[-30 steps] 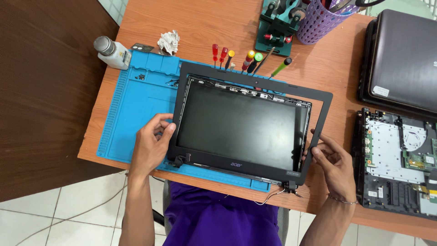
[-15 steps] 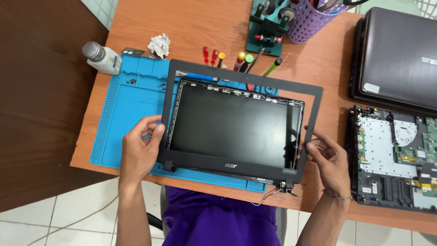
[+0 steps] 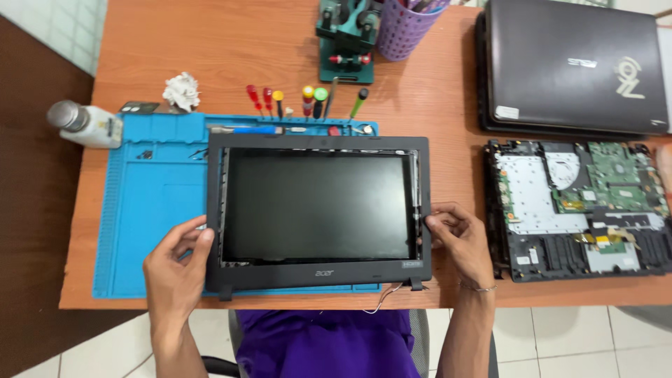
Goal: The person removes the display assembly from a laptop chassis and then pries off the plastic bezel from the screen using their hands.
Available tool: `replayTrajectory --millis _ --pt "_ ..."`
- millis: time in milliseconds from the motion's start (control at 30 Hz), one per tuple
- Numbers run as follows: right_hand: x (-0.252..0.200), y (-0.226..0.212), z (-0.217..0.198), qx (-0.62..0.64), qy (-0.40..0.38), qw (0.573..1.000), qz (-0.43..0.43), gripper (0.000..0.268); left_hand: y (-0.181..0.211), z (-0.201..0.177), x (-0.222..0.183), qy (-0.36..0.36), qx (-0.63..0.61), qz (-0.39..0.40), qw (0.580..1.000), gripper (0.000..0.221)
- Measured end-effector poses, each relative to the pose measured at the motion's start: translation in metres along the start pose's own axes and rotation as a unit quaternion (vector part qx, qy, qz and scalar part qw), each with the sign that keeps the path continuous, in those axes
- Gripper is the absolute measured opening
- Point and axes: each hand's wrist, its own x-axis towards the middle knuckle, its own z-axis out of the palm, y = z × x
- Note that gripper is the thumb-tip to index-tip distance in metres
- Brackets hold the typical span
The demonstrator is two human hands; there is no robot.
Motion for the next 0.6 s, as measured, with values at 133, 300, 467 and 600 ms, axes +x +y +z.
replayTrajectory --millis 133,300,467,600 --pt "-0.004 0.005 -0.002 0.024 0.014 0.999 -0.027 0.03 -0.002 0.004 -0.003 0.0 -0.014 0.01 1.0 0.028" --pt "-0.018 -0.008 -0.002 0.039 -0.007 0.998 -0.042 0.044 0.004 0.007 -0.007 0.01 0.02 0.014 1.0 0.025" --pt "-0.036 -0.025 -0.007 0.048 -0.001 0.998 -0.03 0.051 0.014 0.009 -0.016 0.006 0.018 -0.01 1.0 0.023" --pt "-0.047 -0.032 -0.021 0.048 0.03 0.997 -0.044 0.051 0.017 0.015 -0.02 -0.022 -0.011 -0.003 1.0 0.023"
